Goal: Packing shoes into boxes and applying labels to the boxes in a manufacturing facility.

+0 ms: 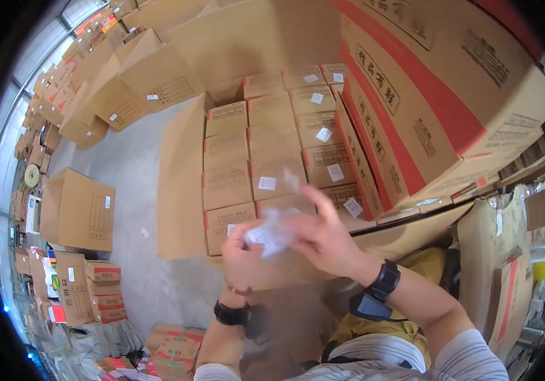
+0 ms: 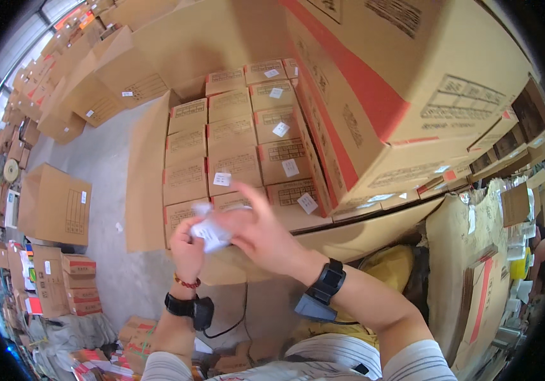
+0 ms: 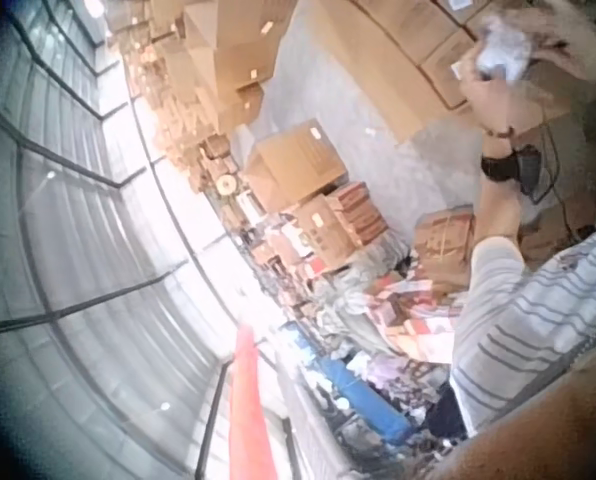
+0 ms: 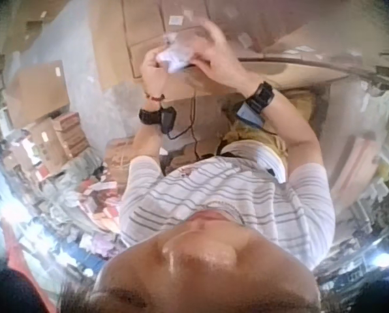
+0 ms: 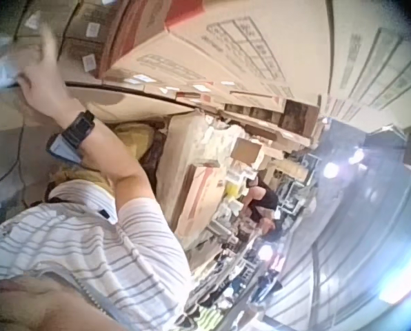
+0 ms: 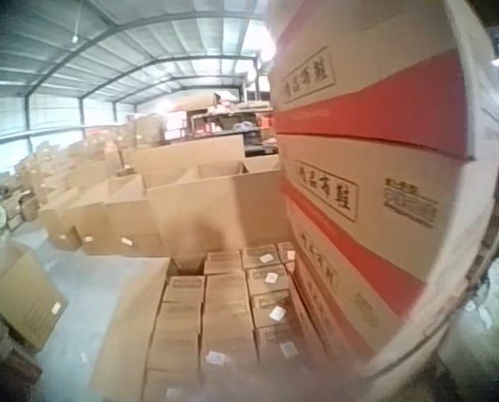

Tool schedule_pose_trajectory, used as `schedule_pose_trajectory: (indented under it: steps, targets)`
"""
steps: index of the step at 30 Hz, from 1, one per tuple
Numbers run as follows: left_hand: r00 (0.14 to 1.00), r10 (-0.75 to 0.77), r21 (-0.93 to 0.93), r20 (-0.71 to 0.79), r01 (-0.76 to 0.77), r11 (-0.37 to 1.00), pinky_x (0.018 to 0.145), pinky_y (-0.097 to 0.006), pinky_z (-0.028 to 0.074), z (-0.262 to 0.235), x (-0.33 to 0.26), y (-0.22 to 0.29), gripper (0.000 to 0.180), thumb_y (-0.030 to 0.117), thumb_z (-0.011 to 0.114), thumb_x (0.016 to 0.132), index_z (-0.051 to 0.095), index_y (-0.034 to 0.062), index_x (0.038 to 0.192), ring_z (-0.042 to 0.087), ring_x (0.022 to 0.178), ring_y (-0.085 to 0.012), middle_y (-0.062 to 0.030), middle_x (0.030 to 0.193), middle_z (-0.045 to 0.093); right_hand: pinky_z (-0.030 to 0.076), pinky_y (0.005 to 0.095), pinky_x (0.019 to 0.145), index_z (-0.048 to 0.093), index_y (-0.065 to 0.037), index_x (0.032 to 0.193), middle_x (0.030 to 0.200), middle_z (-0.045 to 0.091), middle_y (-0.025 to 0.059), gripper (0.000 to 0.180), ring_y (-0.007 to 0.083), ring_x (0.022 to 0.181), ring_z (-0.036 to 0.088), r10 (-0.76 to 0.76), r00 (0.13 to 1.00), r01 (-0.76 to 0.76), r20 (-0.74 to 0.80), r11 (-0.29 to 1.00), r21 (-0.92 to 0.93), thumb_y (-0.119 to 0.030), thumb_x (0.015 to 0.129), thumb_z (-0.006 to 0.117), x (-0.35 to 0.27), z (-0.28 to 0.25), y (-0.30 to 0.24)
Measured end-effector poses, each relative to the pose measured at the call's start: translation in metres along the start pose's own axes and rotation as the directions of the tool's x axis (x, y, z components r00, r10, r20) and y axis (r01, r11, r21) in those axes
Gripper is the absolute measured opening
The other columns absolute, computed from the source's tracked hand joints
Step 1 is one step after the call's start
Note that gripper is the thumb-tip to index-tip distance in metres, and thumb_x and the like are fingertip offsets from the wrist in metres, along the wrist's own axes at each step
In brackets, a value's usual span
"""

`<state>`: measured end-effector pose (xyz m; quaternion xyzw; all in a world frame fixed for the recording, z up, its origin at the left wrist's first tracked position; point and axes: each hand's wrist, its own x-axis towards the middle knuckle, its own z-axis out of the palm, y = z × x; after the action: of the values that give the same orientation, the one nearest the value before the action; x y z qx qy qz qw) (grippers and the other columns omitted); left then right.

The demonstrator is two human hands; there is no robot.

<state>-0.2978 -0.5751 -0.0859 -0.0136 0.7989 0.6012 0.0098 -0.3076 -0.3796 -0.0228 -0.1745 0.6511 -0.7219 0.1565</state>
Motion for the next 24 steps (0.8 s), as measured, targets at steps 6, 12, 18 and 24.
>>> schedule_pose_trajectory:
  steps: [6, 12, 18, 24]
  targets:
    - [0.978, 0.114, -0.085, -0.174, -0.13, 0.988, 0.083, -0.03, 0.052, -0.04, 0.03, -0.079, 0.047, -0.005, 0.07, 0.071, 0.049, 0.0009, 0.113, 0.061, 0.096, -0.0186, -0.0118, 0.107, 0.059, 0.051, 0.0301, 0.086, 0.039, -0.004, 0.132, 0.134, 0.029, 0.0144, 0.066, 0.0228, 0.105, 0.056, -0.109, 0.779, -0.035, -0.617, 0.976, -0.217, 0.009, 0.072, 0.063, 0.071, -0.027, 0.107]
    - [0.985, 0.104, -0.117, -0.137, -0.121, 0.986, 0.08, -0.029, 0.052, -0.031, 0.039, -0.076, 0.054, -0.002, 0.075, 0.069, 0.05, -0.0001, 0.116, 0.062, 0.094, -0.0173, -0.0108, 0.104, 0.061, 0.05, 0.0313, 0.087, 0.041, -0.004, 0.128, 0.13, 0.03, 0.0165, 0.066, 0.0255, 0.106, 0.054, -0.172, 0.826, 0.104, -0.537, 0.982, -0.155, 0.008, 0.069, 0.066, 0.171, -0.01, 0.122]
    - [0.98, 0.197, 0.084, 0.029, -0.199, 0.976, 0.078, -0.028, 0.051, -0.038, 0.037, -0.084, 0.042, -0.005, 0.074, 0.067, 0.06, -0.001, 0.106, 0.062, 0.092, -0.0159, -0.0106, 0.102, 0.063, 0.049, 0.0364, 0.082, 0.043, -0.005, 0.122, 0.126, 0.03, 0.0177, 0.057, 0.0285, 0.096, 0.055, -0.562, 0.804, 0.479, 0.194, 0.418, -0.772, 0.01, 0.071, 0.062, 0.232, 0.004, 0.162]
    - [0.966, 0.257, 0.089, 0.024, -0.258, 0.962, 0.079, -0.027, 0.05, -0.047, 0.037, -0.088, 0.04, -0.008, 0.064, 0.07, 0.059, -0.0016, 0.109, 0.063, 0.091, -0.0181, -0.0111, 0.105, 0.063, 0.048, 0.0386, 0.08, 0.044, -0.008, 0.119, 0.116, 0.046, 0.015, 0.054, 0.0335, 0.088, 0.056, -0.396, 0.859, 0.2, -0.325, 0.844, -0.498, -0.001, 0.071, 0.066, 0.255, -0.003, 0.128]
